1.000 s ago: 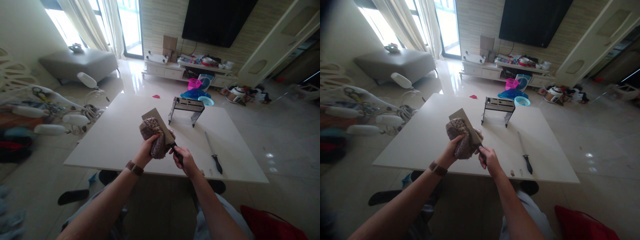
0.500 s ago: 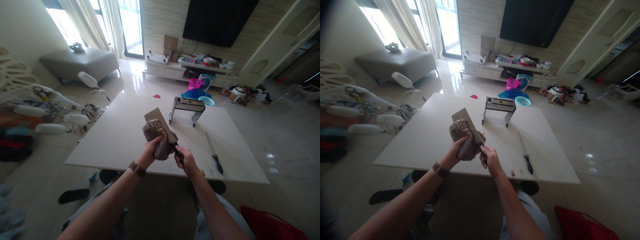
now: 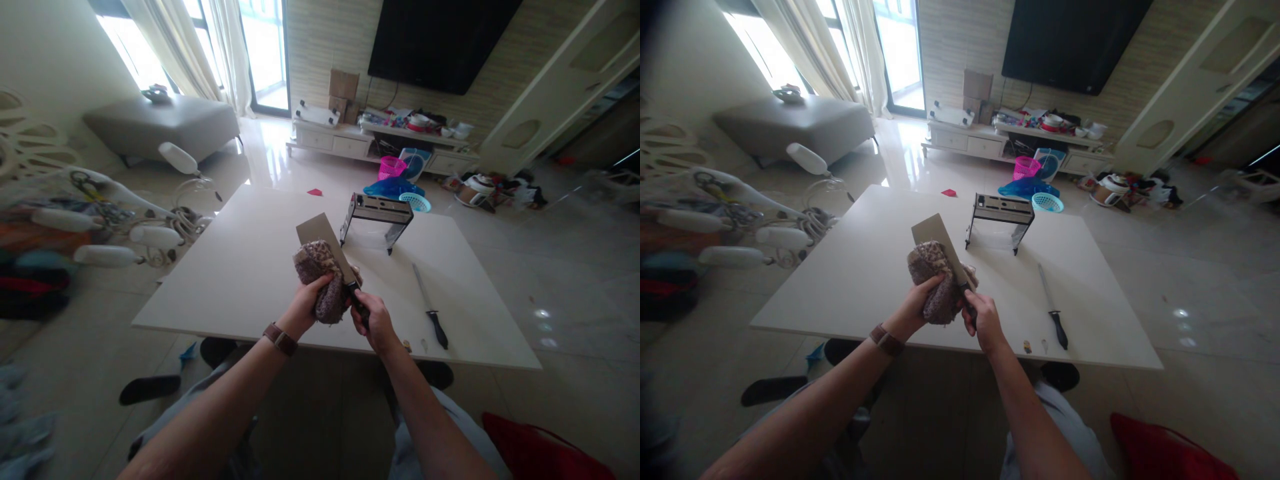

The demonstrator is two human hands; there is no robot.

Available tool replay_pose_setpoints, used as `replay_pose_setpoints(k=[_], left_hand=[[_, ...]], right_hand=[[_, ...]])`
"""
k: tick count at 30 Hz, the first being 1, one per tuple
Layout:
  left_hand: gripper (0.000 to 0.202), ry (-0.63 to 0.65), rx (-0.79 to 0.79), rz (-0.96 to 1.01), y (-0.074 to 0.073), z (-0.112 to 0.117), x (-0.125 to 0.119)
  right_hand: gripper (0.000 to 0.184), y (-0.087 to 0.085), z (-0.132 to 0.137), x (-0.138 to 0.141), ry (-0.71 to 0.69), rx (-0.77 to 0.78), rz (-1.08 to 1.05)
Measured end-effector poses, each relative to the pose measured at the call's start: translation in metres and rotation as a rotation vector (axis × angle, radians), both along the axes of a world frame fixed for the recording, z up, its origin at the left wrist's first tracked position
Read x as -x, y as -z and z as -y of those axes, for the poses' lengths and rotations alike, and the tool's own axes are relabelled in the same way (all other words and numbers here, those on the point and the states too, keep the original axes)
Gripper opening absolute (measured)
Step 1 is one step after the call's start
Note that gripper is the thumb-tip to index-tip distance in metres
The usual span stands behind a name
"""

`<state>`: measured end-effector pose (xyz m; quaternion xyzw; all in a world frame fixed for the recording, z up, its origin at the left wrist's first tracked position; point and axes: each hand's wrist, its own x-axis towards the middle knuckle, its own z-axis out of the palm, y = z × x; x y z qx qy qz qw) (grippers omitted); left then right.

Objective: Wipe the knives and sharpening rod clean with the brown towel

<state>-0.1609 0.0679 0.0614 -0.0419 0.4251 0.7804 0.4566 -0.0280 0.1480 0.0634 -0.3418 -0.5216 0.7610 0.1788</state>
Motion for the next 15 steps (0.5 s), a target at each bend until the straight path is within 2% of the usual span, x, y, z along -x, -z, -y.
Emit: replay_pose_setpoints(k=[15], left_hand=[[0.032,0.059,-0.006,-0.031,-0.001,-0.001,-0.005]], right_hand=[[0.042,0.005,0.0061,0.004,0.084,-0.024,-0.044]])
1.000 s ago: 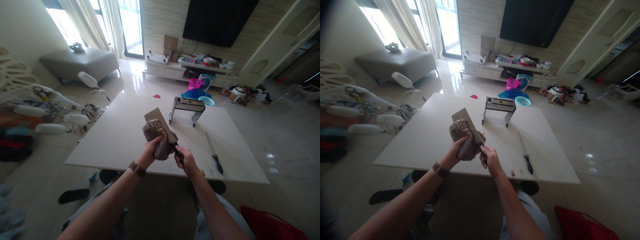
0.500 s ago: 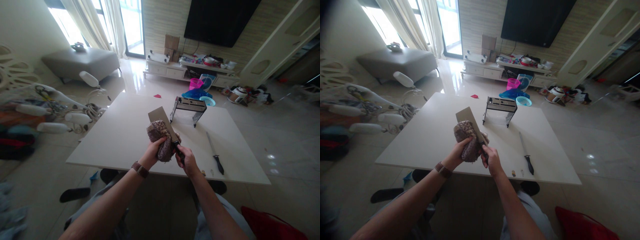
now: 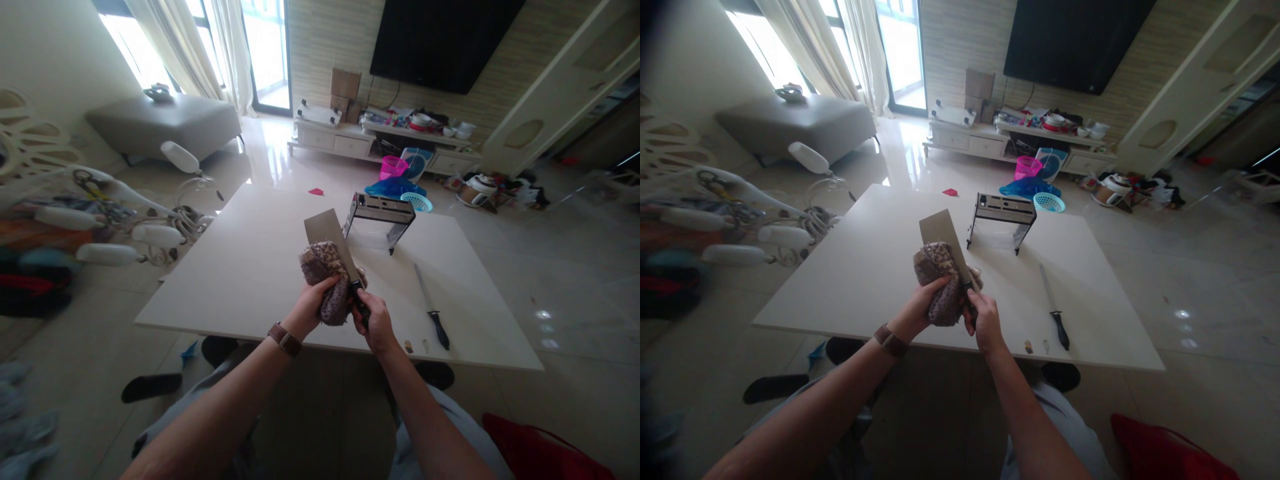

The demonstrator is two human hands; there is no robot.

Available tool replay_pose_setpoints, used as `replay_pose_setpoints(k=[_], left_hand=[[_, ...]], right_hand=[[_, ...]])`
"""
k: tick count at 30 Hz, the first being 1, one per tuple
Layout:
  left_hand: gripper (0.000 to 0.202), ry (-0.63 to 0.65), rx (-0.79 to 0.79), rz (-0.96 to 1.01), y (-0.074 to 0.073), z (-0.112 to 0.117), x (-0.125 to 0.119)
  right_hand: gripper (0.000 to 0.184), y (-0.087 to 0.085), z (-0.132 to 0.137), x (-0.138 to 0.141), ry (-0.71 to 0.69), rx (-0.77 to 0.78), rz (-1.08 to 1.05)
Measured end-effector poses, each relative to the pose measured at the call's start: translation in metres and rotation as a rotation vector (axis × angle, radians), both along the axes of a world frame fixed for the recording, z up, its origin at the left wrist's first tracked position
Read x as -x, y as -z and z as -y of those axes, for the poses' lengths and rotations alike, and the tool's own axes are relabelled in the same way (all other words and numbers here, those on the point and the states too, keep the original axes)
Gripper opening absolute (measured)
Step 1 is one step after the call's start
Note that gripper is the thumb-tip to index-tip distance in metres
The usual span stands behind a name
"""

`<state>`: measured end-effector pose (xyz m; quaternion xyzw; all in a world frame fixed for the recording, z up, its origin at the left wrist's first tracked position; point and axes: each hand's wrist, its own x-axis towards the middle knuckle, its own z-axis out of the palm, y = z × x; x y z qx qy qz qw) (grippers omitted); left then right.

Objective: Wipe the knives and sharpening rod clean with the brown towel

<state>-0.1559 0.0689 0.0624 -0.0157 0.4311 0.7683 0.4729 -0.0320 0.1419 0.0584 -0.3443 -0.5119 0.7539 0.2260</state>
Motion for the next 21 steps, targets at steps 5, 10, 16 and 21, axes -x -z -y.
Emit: replay_pose_setpoints(k=[5,10,16,21], left_hand=[[0.033,0.007,-0.016,0.009,-0.001,0.001,-0.002],[0.032,0.011,-0.012,0.005,-0.001,0.0,-0.003],[0.03,0.031,-0.003,-0.014,0.001,-0.001,-0.006],[0.026,0.04,-0.017,-0.022,0.003,-0.001,-0.005]], right_hand=[[0.042,0.002,0.001,0.0,0.002,0.001,-0.005],[0.043,0.003,0.005,0.002,0.071,0.0,-0.01],[0.045,0.002,0.01,0.005,0.152,0.027,-0.04],[0.044,0.0,0.007,0.004,0.114,0.066,-0.032]])
